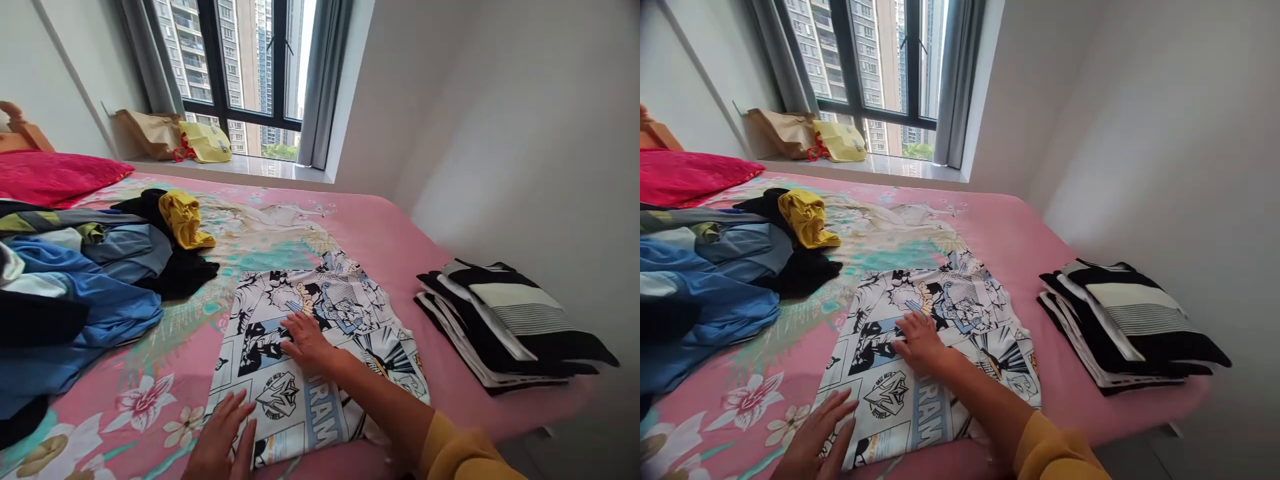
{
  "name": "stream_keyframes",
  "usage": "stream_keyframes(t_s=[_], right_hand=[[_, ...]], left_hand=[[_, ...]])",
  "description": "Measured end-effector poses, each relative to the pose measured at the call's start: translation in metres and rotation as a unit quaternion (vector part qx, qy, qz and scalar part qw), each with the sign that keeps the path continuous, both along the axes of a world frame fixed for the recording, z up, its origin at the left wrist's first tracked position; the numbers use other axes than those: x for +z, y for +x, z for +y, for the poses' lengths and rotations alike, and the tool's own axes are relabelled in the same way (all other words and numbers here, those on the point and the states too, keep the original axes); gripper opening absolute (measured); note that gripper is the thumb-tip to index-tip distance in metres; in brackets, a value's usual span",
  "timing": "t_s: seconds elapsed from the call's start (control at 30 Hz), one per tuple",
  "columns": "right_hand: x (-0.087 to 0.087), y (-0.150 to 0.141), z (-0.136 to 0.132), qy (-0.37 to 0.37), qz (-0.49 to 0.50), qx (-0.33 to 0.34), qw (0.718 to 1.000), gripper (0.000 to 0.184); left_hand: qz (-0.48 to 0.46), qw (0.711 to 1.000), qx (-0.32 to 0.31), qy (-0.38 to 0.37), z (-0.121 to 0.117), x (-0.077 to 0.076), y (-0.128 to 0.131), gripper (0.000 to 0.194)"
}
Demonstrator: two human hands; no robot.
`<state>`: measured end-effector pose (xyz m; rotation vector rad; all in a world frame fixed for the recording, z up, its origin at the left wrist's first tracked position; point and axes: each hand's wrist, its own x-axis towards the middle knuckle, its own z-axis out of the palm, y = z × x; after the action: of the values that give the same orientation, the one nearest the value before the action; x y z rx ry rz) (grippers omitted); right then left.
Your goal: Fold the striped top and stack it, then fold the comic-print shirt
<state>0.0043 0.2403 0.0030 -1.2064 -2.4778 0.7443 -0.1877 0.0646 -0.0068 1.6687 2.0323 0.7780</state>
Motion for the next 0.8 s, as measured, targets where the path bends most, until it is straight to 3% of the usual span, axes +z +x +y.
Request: stream_keyframes(t_s=[0.1, 0.17, 0.23, 0.3, 0.37, 0.47, 0.53, 0.6, 0.7, 0.8], right_hand=[[-0.011, 0.095, 0.000, -0.004, -0.126, -0.092, 0.988, 0.050], [-0.014, 0.165, 0.003, -0.011, -0.188, -0.262, 0.946, 0.049], [-0.012, 0.223, 0.002, 0.004, -0.182, -0.411, 0.893, 0.046], [-0.006, 0.255, -0.005, 0.035, -0.153, -0.465, 0.871, 0.045], [0.000, 0.257, -0.018, 0.067, -0.132, -0.446, 0.883, 0.046], [-0.001, 0.237, -0.043, 0.105, -0.117, -0.288, 0.945, 0.047], [-0.009, 0.234, -0.059, 0.078, -0.126, -0.218, 0.965, 0.047], [-0.017, 0.248, -0.071, 0.021, -0.146, -0.288, 0.946, 0.048], [-0.018, 0.279, -0.080, -0.012, -0.141, -0.438, 0.888, 0.047], [-0.001, 0.276, -0.081, 0.014, -0.116, -0.427, 0.896, 0.048]], left_hand=[[0.152, 0.988, -0.004, -0.036, 0.020, -0.012, -0.002, 0.051], [0.220, 0.973, -0.002, -0.073, 0.020, -0.021, -0.009, 0.055], [0.267, 0.960, -0.019, -0.083, 0.014, -0.029, -0.015, 0.059], [0.311, 0.947, -0.022, -0.077, 0.008, -0.035, -0.019, 0.061], [0.344, 0.936, -0.021, -0.068, 0.005, -0.039, -0.020, 0.061], [0.363, 0.929, -0.029, -0.057, 0.006, -0.041, -0.021, 0.061], [0.362, 0.930, -0.035, -0.054, 0.008, -0.039, -0.022, 0.061], [0.357, 0.932, -0.037, -0.053, 0.008, -0.036, -0.022, 0.061], [0.351, 0.934, -0.032, -0.052, 0.008, -0.029, -0.018, 0.059], [0.342, 0.938, -0.028, -0.048, 0.006, -0.024, -0.012, 0.058]])
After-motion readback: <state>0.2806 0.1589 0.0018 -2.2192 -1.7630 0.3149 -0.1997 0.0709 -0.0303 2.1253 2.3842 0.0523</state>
